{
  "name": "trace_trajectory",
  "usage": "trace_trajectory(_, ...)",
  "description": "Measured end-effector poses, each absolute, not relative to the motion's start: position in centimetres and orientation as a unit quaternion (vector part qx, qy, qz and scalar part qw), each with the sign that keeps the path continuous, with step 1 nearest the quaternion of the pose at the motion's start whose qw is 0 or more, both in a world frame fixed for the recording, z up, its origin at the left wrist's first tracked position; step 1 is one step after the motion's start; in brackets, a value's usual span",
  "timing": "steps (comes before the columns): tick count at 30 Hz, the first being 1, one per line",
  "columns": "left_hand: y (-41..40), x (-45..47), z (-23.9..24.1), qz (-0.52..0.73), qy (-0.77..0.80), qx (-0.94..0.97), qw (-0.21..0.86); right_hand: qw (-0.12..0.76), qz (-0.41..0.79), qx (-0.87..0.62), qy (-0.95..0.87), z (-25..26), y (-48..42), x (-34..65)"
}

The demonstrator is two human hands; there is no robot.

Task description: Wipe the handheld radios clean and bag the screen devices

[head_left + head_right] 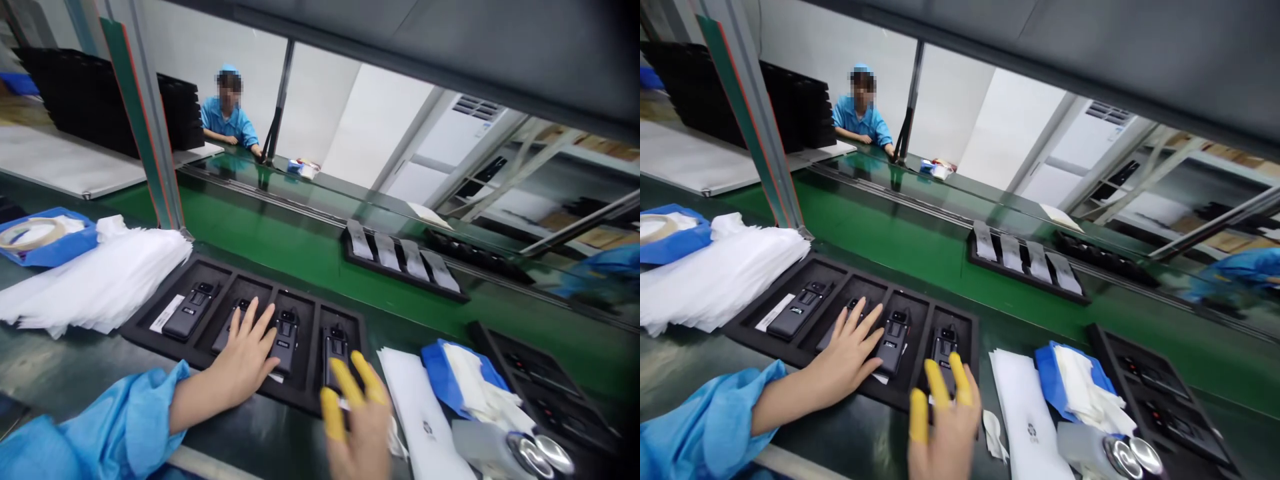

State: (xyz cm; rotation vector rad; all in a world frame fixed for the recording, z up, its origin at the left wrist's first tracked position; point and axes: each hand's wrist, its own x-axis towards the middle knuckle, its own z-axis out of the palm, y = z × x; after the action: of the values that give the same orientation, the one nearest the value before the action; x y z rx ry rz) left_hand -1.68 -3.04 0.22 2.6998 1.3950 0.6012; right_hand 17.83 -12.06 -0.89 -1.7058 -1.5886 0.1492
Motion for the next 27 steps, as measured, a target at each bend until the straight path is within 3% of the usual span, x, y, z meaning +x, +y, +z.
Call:
trace_trajectory(4,-2.9,-0.5,-0.5,0.157,0.486,0.86,0.0,0.273,-0.024,-0.707,-0.652,-3.7,-9.0,14.2)
trace_trajectory(7,-2.6,-0.4,-0.9,0.159,0.481,0.862,0.017,0.236,-0.009,-0.697,-0.677,-4.4,-8.1,12.8)
trace_trajectory(12,-2.3,-0.6,-1.2,0.131,0.473,0.87,0.049,0.338,0.025,-0.686,-0.643,-4.1,-8.2,11.7)
trace_trajectory(20,-1.8,-1.5,-1.6,0.198,0.454,0.861,0.117,0.446,0.274,-0.694,-0.494,-3.4,-6.9,11.3)
trace_trajectory(23,-1.9,-1.6,-1.3,0.297,0.435,0.823,0.211,0.517,0.333,-0.657,-0.436,-3.1,-7.1,11.5)
trace_trajectory(27,-2.4,-1.1,-0.4,0.37,0.388,0.678,0.502,0.537,0.282,-0.634,-0.48,-2.3,-8.5,10.4)
